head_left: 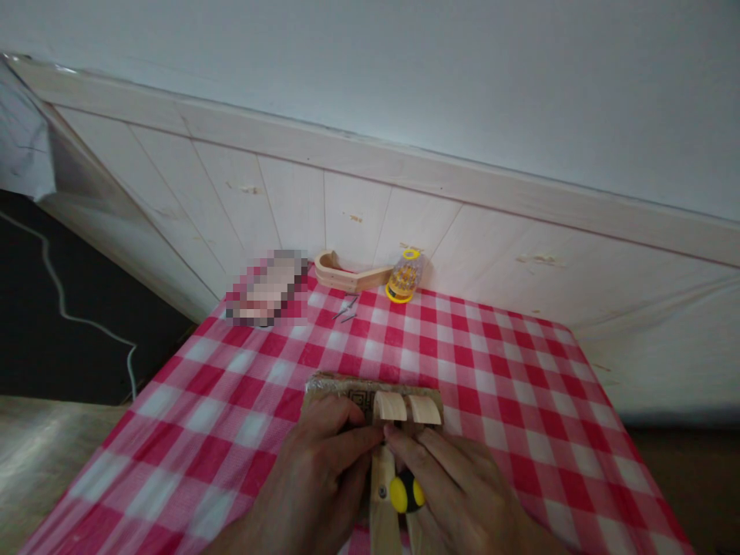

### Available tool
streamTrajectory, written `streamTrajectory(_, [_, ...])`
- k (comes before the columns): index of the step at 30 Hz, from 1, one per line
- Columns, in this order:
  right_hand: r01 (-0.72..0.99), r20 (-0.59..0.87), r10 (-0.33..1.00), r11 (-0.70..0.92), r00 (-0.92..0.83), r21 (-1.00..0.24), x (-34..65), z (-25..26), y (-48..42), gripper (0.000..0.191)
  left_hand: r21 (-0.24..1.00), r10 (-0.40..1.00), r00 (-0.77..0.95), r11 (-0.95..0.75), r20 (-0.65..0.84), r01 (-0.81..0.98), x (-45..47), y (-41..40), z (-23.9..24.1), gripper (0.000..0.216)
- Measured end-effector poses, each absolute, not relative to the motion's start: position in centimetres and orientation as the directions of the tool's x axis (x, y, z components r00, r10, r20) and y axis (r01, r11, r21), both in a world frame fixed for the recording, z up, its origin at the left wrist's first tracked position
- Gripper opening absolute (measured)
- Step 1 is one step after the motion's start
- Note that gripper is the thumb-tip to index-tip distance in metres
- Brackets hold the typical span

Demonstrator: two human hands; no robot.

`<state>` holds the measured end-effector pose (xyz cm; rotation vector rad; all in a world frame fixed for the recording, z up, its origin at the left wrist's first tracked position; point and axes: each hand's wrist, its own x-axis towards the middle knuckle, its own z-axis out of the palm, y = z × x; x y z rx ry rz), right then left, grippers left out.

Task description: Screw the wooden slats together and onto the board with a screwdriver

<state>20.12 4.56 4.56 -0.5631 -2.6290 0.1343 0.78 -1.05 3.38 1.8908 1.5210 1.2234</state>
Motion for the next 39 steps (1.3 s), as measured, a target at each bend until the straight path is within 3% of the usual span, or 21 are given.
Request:
streamTrajectory(3, [0.357, 0.430, 0.385, 0.922, -0.817, -0.148, 20.1, 5.2, 4.5, 0.042, 0.770, 0.937, 0.018, -0.298, 0.350, 0.563, 0.9, -1.1, 3.3, 0.034])
streamTrajectory(7, [0.358, 0.314, 0.383, 0.924, -0.869, -0.134, 20.2, 6.6, 4.2, 0.036, 0.795, 0.945, 0.011, -0.281, 0.326, 0.537, 1.0, -1.2, 2.9, 0.033])
streamTrajectory(13, [0.329, 0.275, 0.353, 0.935, -0.894, -0.130, 20.4, 6.2, 4.6, 0.038, 0.786, 0.944, 0.002, -0.275, 0.329, 0.554, 1.0, -1.3, 2.8, 0.034])
streamTrajectory(32, [0.304, 0.292, 0.354, 0.931, -0.889, -0.204, 19.9, 7.1, 5.8, 0.039, 0.816, 0.976, -0.014, -0.174, 0.218, 0.551, 0.8, -1.9, 2.6, 0.030])
streamTrajectory(39, [0.306, 0.279, 0.352, 0.931, -0.893, -0.198, 19.9, 6.9, 5.6, 0.038, 0.789, 0.967, -0.002, -0.207, 0.255, 0.579, 0.8, -1.8, 2.7, 0.030])
